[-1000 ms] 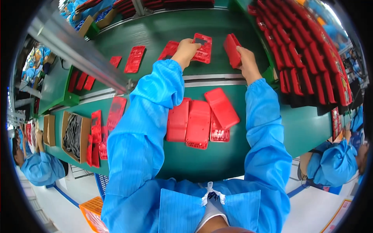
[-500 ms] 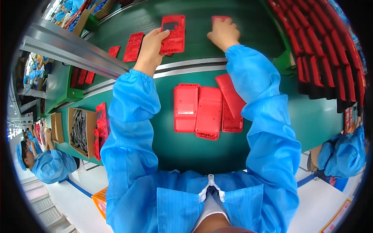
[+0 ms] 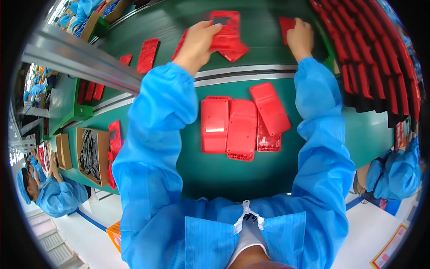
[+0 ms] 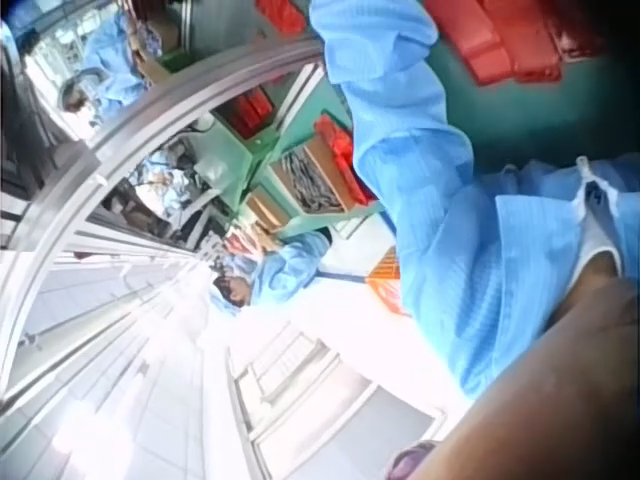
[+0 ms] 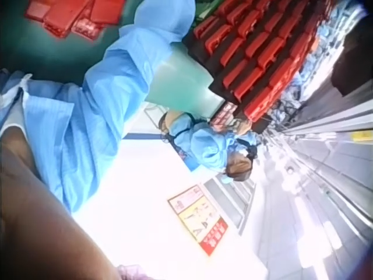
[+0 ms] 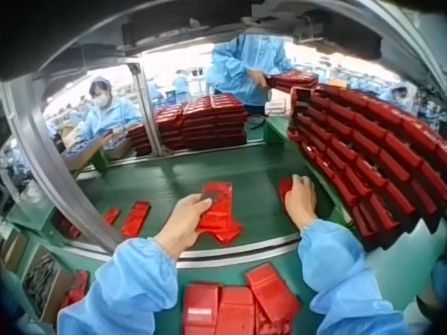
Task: The person assembles small electronic devices by hand, placing black components from plastic packaging into red plastic housings on a production line.
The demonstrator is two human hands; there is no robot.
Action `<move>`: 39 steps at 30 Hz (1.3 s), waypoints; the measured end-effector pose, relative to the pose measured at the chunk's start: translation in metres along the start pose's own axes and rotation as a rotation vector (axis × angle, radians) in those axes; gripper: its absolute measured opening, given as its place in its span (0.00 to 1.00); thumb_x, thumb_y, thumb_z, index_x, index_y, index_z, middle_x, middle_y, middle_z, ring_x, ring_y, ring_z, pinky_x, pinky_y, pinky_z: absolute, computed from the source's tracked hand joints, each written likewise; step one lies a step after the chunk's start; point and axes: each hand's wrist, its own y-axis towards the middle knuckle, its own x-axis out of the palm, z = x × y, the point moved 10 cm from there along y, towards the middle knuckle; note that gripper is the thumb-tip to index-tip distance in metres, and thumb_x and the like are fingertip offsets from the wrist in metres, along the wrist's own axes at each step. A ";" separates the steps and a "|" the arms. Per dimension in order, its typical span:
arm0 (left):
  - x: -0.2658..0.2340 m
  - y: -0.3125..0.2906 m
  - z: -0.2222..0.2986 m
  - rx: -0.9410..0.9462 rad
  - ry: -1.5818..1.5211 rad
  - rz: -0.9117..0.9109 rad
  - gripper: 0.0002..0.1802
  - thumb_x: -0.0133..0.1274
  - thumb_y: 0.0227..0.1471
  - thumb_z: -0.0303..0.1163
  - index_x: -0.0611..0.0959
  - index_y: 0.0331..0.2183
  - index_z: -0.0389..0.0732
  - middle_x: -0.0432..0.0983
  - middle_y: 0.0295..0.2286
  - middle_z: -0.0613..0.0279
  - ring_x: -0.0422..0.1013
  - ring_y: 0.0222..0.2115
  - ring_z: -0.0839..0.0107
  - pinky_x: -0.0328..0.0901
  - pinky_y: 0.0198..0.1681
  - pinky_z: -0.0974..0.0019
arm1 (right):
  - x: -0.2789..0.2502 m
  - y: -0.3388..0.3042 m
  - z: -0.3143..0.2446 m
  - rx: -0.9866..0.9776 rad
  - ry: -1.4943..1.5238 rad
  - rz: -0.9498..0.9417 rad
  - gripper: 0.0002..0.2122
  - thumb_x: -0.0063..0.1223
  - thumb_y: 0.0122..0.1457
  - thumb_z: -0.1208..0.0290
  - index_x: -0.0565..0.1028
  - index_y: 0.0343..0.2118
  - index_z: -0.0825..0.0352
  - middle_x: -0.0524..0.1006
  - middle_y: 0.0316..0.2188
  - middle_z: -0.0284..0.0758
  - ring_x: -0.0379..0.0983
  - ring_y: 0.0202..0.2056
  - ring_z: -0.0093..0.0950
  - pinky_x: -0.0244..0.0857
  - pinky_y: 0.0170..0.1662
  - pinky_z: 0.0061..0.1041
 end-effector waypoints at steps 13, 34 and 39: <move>0.027 0.005 -0.024 0.417 1.638 -0.171 0.29 0.51 0.47 0.40 0.68 0.46 0.31 0.68 0.41 0.41 0.64 0.45 0.49 0.61 0.47 0.58 | 0.035 -0.028 -0.003 -0.115 0.084 -0.299 0.13 0.45 0.50 0.65 0.73 0.37 0.65 0.70 0.42 0.40 0.61 0.46 0.41 0.59 0.45 0.43; -0.055 -0.234 0.134 0.375 1.199 -0.116 0.12 0.51 0.48 0.30 0.76 0.36 0.33 0.76 0.28 0.55 0.72 0.29 0.67 0.65 0.34 0.69 | -0.119 -0.169 -0.053 -0.246 0.503 -0.300 0.09 0.50 0.53 0.74 0.74 0.37 0.68 0.73 0.40 0.38 0.68 0.43 0.33 0.60 0.48 0.27; -0.282 -0.353 0.180 0.308 1.670 0.608 0.13 0.51 0.47 0.33 0.78 0.36 0.38 0.77 0.31 0.57 0.73 0.33 0.63 0.67 0.37 0.66 | -0.118 -0.190 -0.016 -0.070 0.678 -0.275 0.09 0.47 0.57 0.73 0.74 0.38 0.71 0.74 0.37 0.34 0.68 0.39 0.23 0.60 0.45 0.20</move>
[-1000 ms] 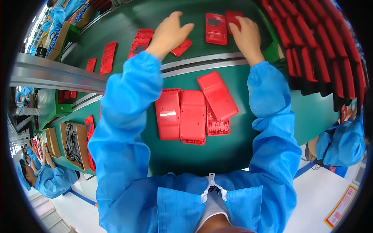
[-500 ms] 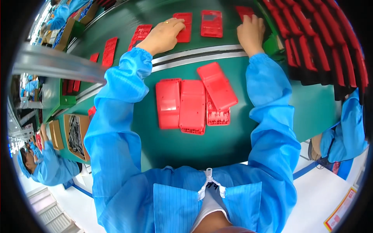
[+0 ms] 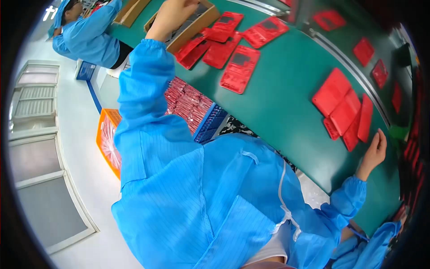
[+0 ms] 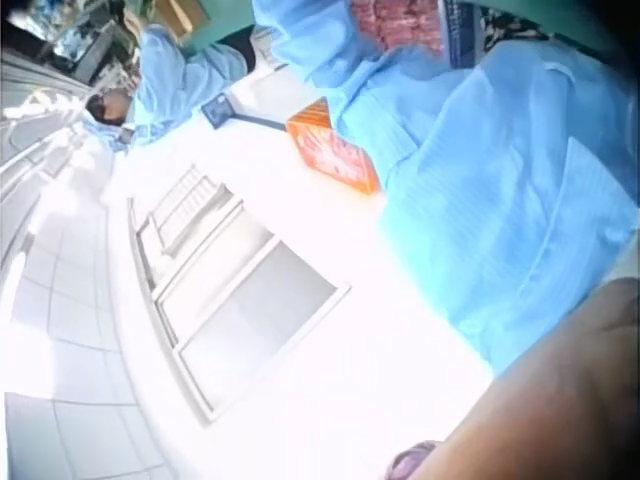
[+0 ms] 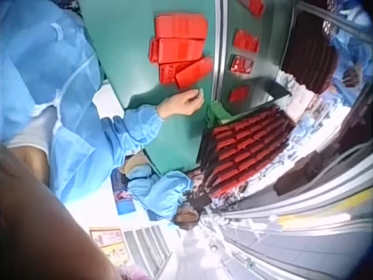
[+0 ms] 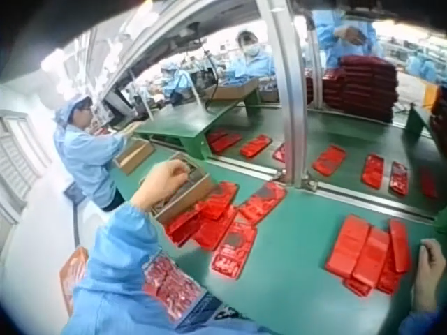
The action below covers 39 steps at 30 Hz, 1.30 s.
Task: The person assembles small electronic devices by hand, placing black components from plastic packaging into red plastic housings on a production line.
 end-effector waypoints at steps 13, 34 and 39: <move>0.076 -0.024 -0.132 -0.132 0.272 -0.320 0.25 0.55 0.40 0.47 0.78 0.40 0.45 0.72 0.37 0.48 0.69 0.38 0.53 0.64 0.42 0.58 | 0.005 -0.034 -0.029 0.035 -0.085 0.125 0.09 0.47 0.57 0.72 0.75 0.36 0.70 0.75 0.35 0.34 0.70 0.37 0.22 0.63 0.40 0.19; 0.049 -0.050 0.075 -0.303 -1.441 -0.117 0.12 0.47 0.53 0.27 0.74 0.40 0.31 0.75 0.28 0.58 0.72 0.25 0.74 0.69 0.27 0.74 | -0.008 -0.046 -0.080 -0.129 -0.019 0.311 0.06 0.51 0.54 0.74 0.76 0.34 0.66 0.75 0.31 0.35 0.71 0.32 0.22 0.64 0.35 0.19; 0.096 -0.078 0.191 -0.236 -1.598 -0.300 0.07 0.51 0.50 0.27 0.76 0.32 0.34 0.75 0.26 0.60 0.72 0.23 0.73 0.68 0.26 0.74 | 0.066 -0.076 -0.147 0.094 0.583 -0.119 0.08 0.52 0.53 0.73 0.75 0.35 0.68 0.75 0.30 0.30 0.70 0.32 0.18 0.64 0.34 0.17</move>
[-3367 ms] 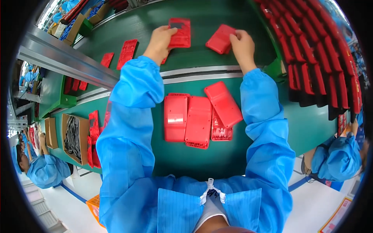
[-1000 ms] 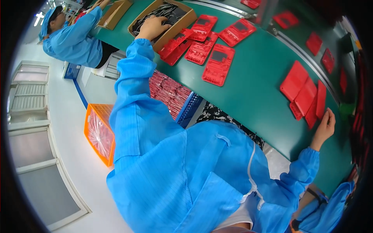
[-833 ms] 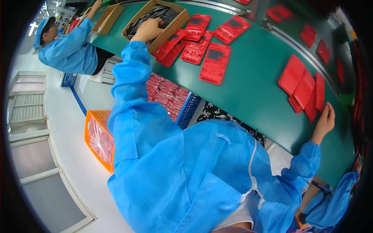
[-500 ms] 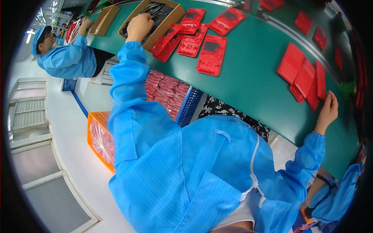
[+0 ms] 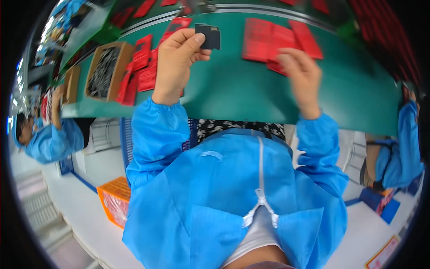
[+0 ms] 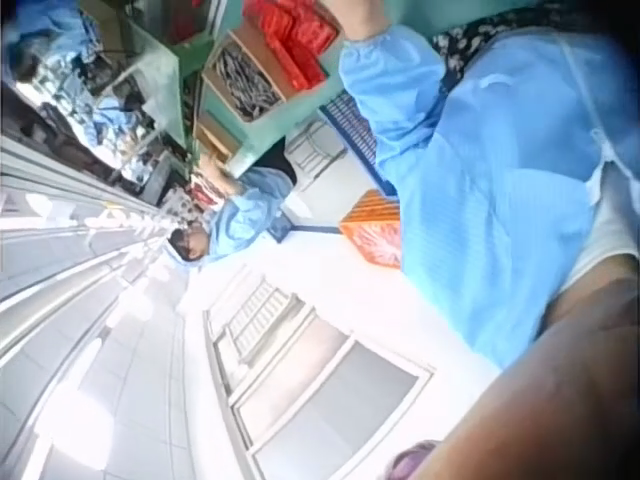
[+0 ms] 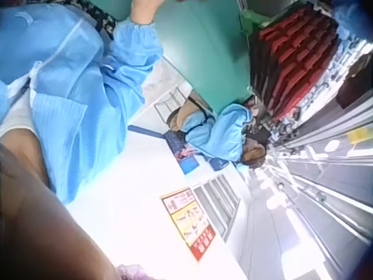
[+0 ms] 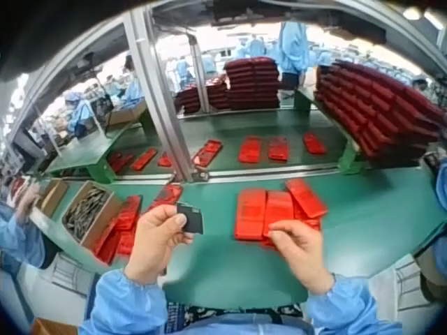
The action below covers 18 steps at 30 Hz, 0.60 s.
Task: The person assembles small electronic devices by hand, placing black components from plastic packaging into red plastic housings on a production line.
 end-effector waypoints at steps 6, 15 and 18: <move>0.072 -0.017 -0.052 -0.016 -0.009 -0.074 0.07 0.53 0.49 0.27 0.76 0.30 0.34 0.74 0.24 0.62 0.70 0.22 0.78 0.67 0.26 0.76 | 0.046 -0.012 0.024 0.250 0.414 -0.171 0.06 0.54 0.53 0.72 0.73 0.29 0.70 0.74 0.23 0.30 0.68 0.24 0.15 0.62 0.24 0.14; 0.006 0.007 -0.051 -0.020 1.118 -0.028 0.14 0.53 0.47 0.33 0.77 0.37 0.35 0.74 0.25 0.63 0.69 0.23 0.76 0.63 0.26 0.75 | -0.047 -0.005 0.037 0.176 0.307 0.133 0.04 0.53 0.51 0.77 0.71 0.29 0.70 0.73 0.21 0.30 0.70 0.23 0.16 0.64 0.25 0.14; 0.031 0.016 -0.029 0.241 1.433 0.023 0.20 0.54 0.46 0.38 0.76 0.40 0.37 0.74 0.32 0.56 0.71 0.29 0.67 0.65 0.31 0.68 | -0.059 -0.005 0.045 0.170 0.267 0.189 0.05 0.53 0.52 0.77 0.71 0.30 0.70 0.73 0.22 0.29 0.69 0.24 0.16 0.64 0.26 0.14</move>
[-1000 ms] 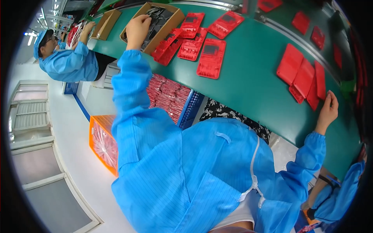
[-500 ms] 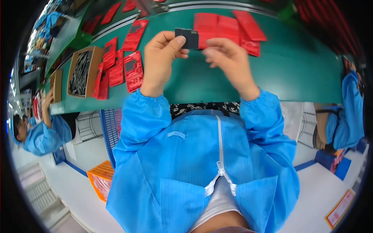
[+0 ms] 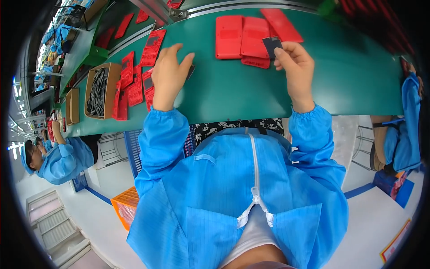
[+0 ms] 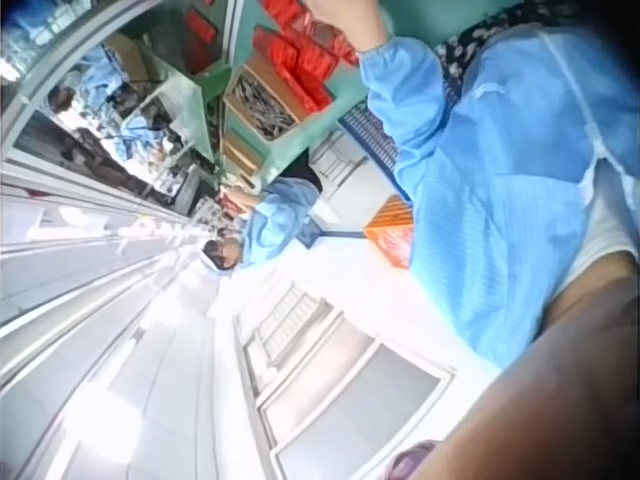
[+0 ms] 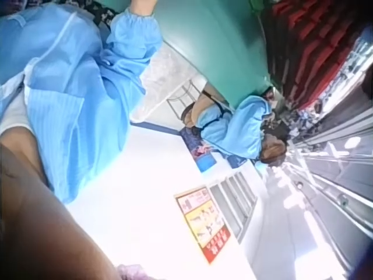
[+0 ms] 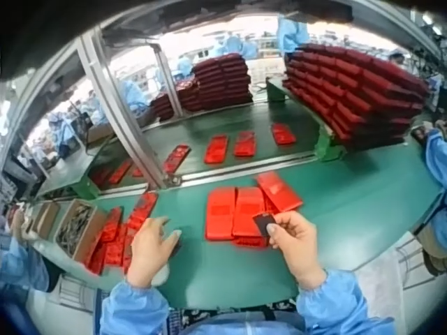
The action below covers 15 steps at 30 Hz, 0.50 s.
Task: The person assembles small electronic devices by hand, placing black components from plastic packaging into red plastic housings on a production line.
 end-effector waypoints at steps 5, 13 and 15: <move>0.041 0.032 0.077 0.139 0.124 -0.147 0.36 0.52 0.39 0.44 0.65 0.50 0.41 0.67 0.43 0.47 0.67 0.40 0.50 0.65 0.41 0.54 | 0.005 -0.002 -0.001 -0.033 0.063 -0.018 0.05 0.51 0.53 0.76 0.70 0.31 0.71 0.72 0.24 0.30 0.69 0.24 0.16 0.64 0.27 0.14; 0.065 0.039 0.089 0.146 0.065 -0.291 0.41 0.55 0.35 0.41 0.62 0.53 0.39 0.64 0.45 0.44 0.65 0.44 0.51 0.63 0.44 0.56 | 0.013 0.006 -0.005 -0.089 -0.045 0.009 0.04 0.50 0.53 0.77 0.70 0.30 0.72 0.72 0.21 0.29 0.67 0.24 0.15 0.60 0.26 0.14; 0.063 0.041 0.074 0.144 -0.025 -0.285 0.41 0.55 0.34 0.39 0.62 0.52 0.39 0.66 0.42 0.45 0.66 0.42 0.50 0.64 0.42 0.54 | 0.036 0.018 -0.017 -0.097 -0.253 -0.156 0.04 0.50 0.53 0.76 0.70 0.30 0.71 0.71 0.20 0.31 0.67 0.22 0.15 0.60 0.25 0.16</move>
